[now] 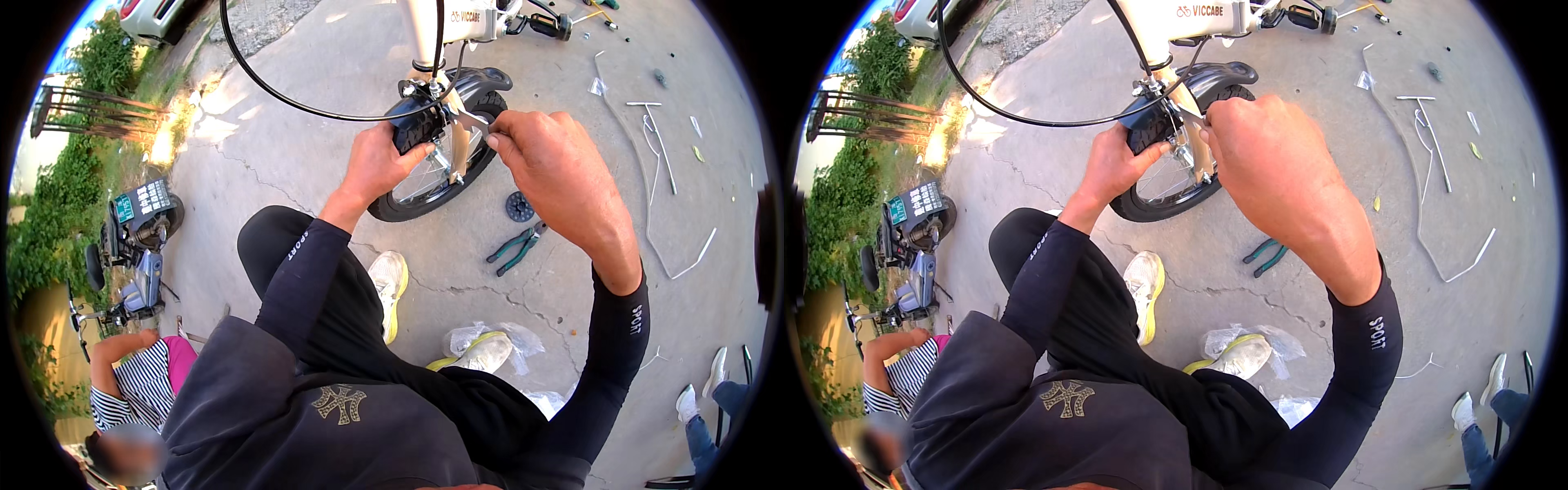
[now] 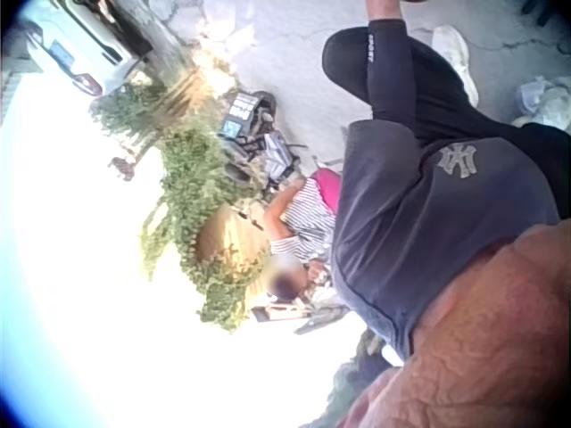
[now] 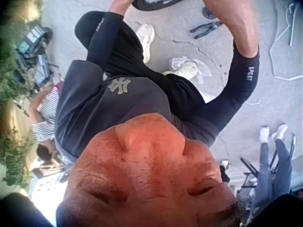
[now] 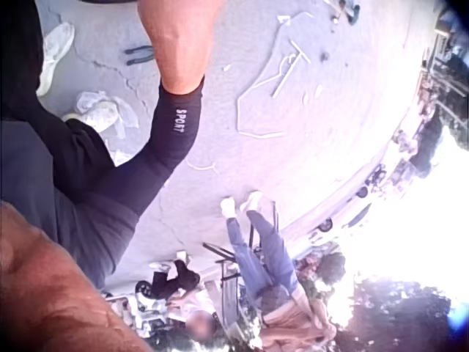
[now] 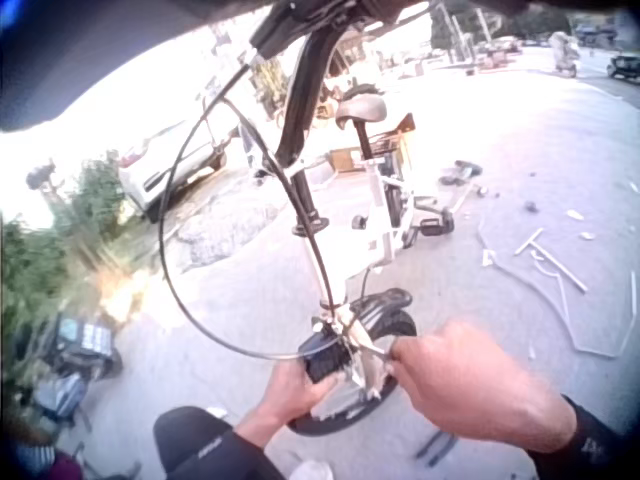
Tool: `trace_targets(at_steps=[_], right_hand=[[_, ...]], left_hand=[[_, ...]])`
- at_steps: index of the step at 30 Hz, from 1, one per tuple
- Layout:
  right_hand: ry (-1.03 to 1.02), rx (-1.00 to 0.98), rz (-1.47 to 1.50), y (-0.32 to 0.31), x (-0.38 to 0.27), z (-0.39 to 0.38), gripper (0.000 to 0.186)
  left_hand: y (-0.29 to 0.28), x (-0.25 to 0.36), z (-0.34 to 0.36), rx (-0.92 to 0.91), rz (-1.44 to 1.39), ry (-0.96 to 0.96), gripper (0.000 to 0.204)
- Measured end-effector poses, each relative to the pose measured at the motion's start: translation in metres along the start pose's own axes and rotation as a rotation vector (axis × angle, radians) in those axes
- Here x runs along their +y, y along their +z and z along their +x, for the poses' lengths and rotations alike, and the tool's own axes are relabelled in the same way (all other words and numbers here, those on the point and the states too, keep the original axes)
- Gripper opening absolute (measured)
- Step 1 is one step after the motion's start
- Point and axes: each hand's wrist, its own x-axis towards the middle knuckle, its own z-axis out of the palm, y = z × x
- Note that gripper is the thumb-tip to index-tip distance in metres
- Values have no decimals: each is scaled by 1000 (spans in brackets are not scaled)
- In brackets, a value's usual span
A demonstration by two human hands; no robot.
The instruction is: The person adjusts and tightens components on the front wheel and brake assembly of a bicycle using a multi-tool and pliers. They manipulate the brake caliper and wheel nuts, then use pliers to adjust the brake cable tension.
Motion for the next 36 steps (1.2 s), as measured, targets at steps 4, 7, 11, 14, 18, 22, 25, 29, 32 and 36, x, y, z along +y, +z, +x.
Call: trace_targets(at_steps=[4,7,11,14,18,22,25,29,32,36], right_hand=[[148,-58,67,-2,8,-12,19],[284,-164,339,-6,21,-16,22],[335,-135,483,10,37,-22,25],[405,-92,780,30,46,-25,26],[444,-63,1092,62,50,-19,32],[451,31,1272,93,44,-9,36],[444,10,1296,103,43,-8,47],[484,-11,1263,105,43,-13,33],[483,-32,1261,107,42,-14,35],[482,-33,1247,110,45,-14,32]], left_hand=[[-1,9,-5,-35,25,-65,56],[2,9,-6,-24,35,-111,61],[-10,12,-2,15,52,173,52],[-42,28,12,235,-87,97,35],[-77,68,45,98,-8,329,26],[-67,98,70,-97,-62,399,20],[-59,102,71,-70,-122,332,23],[-52,96,67,-69,-171,183,30],[-51,93,67,-70,-221,105,34],[-49,96,63,-47,-223,72,35]])
